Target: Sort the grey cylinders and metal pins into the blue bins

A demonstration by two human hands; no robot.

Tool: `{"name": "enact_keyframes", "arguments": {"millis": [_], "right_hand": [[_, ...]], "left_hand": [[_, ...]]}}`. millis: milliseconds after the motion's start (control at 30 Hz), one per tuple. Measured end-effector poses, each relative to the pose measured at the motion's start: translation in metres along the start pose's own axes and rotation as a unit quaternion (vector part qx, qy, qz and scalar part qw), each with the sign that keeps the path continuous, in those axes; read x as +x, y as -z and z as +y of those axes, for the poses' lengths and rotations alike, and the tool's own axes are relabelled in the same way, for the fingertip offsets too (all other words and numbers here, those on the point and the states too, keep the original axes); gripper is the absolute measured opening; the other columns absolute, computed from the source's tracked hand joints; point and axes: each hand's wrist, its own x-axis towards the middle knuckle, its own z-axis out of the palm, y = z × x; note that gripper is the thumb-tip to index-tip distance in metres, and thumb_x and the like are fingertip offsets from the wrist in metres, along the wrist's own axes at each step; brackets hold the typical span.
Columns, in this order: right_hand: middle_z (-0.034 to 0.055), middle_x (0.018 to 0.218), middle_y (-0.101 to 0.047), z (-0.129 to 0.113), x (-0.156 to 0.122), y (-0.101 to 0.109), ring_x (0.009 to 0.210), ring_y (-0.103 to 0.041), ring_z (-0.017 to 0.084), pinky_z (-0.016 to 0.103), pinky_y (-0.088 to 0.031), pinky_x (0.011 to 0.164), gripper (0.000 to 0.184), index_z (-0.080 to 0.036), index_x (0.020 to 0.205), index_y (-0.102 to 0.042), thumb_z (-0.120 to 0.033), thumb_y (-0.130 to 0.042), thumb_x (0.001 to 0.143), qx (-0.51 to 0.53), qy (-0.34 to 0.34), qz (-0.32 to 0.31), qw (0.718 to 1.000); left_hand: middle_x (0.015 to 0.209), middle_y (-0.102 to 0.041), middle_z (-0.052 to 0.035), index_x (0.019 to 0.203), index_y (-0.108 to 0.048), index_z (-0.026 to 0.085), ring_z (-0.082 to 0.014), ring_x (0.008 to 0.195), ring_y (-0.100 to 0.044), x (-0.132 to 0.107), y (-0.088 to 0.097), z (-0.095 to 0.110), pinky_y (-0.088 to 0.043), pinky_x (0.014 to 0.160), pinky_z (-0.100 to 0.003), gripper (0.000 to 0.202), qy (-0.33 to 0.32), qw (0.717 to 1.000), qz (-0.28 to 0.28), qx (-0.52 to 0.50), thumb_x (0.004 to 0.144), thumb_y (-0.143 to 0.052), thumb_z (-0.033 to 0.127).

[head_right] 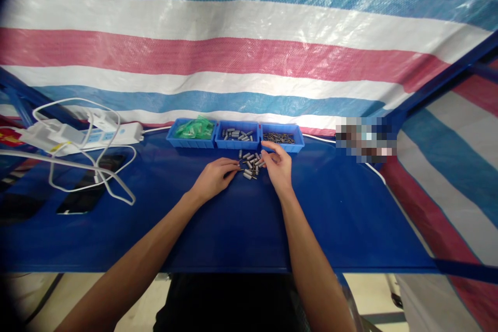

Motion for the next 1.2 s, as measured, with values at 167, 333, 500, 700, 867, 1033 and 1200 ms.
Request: {"name": "enact_keyframes", "arguments": {"millis": [167,333,500,700,867,1033,1200], "right_hand": [[0.0071,0.115,-0.077,0.002,0.001,0.001,0.064,-0.067,0.016,0.031,-0.052,0.054,0.028,-0.024,0.108,-0.077,-0.040,-0.077,0.084,0.012,0.007,-0.004,1.000],[0.0060,0.111,-0.078,0.001,-0.001,0.000,0.064,-0.067,0.016,0.031,-0.052,0.054,0.026,-0.025,0.106,-0.077,-0.040,-0.077,0.085,0.016,0.007,-0.016,1.000],[0.0052,0.097,-0.078,0.000,-0.003,-0.001,0.066,-0.067,0.018,0.032,-0.052,0.057,0.027,-0.024,0.107,-0.077,-0.040,-0.077,0.085,0.008,-0.003,-0.034,0.999],[0.0044,0.095,-0.078,-0.002,-0.003,-0.003,0.065,-0.066,0.017,0.031,-0.052,0.058,0.024,-0.024,0.104,-0.078,-0.037,-0.078,0.084,0.015,-0.019,-0.043,0.999],[0.0057,0.106,-0.079,-0.005,-0.004,-0.004,0.066,-0.067,0.017,0.031,-0.052,0.057,0.022,-0.024,0.100,-0.078,-0.038,-0.078,0.082,0.022,-0.028,-0.048,0.998],[0.0058,0.107,-0.079,-0.003,-0.003,-0.004,0.067,-0.067,0.017,0.031,-0.051,0.057,0.022,-0.025,0.100,-0.078,-0.037,-0.077,0.082,0.031,-0.030,-0.053,0.998],[0.0055,0.104,-0.079,-0.002,-0.004,-0.004,0.066,-0.067,0.017,0.031,-0.051,0.057,0.023,-0.025,0.101,-0.077,-0.037,-0.078,0.081,0.036,-0.037,-0.062,0.997]], "left_hand": [[0.104,-0.078,-0.0075,0.100,-0.077,0.021,-0.0235,0.099,-0.072,0.000,0.004,-0.002,-0.059,0.092,-0.038,0.017,0.028,0.999,0.006,-0.023,0.096,-0.062,0.014],[0.108,-0.073,-0.0080,0.111,-0.075,0.019,-0.0200,0.095,-0.071,0.002,0.001,0.004,-0.059,0.089,-0.032,0.024,0.079,0.992,0.037,-0.093,0.092,-0.064,0.010],[0.110,-0.070,-0.0083,0.117,-0.074,0.020,-0.0193,0.096,-0.070,0.003,-0.003,0.008,-0.059,0.092,-0.033,0.030,0.098,0.986,0.068,-0.114,0.092,-0.063,0.008],[0.103,-0.073,-0.0074,0.108,-0.077,0.018,-0.0184,0.089,-0.072,0.002,-0.005,0.006,-0.059,0.087,-0.032,0.022,0.094,0.982,0.079,-0.143,0.091,-0.068,0.009],[0.101,-0.077,-0.0080,0.097,-0.079,0.018,-0.0215,0.093,-0.073,0.002,-0.007,0.004,-0.058,0.090,-0.036,0.015,0.079,0.987,0.065,-0.123,0.095,-0.065,0.013],[0.107,-0.078,-0.0089,0.109,-0.077,0.018,-0.0248,0.100,-0.071,0.002,-0.006,0.004,-0.057,0.093,-0.039,0.019,0.072,0.993,0.034,-0.084,0.094,-0.067,0.013],[0.104,-0.077,-0.0091,0.115,-0.075,0.020,-0.0247,0.098,-0.070,0.002,-0.006,0.006,-0.057,0.091,-0.040,0.023,0.080,0.993,0.037,-0.080,0.095,-0.064,0.015]]}}
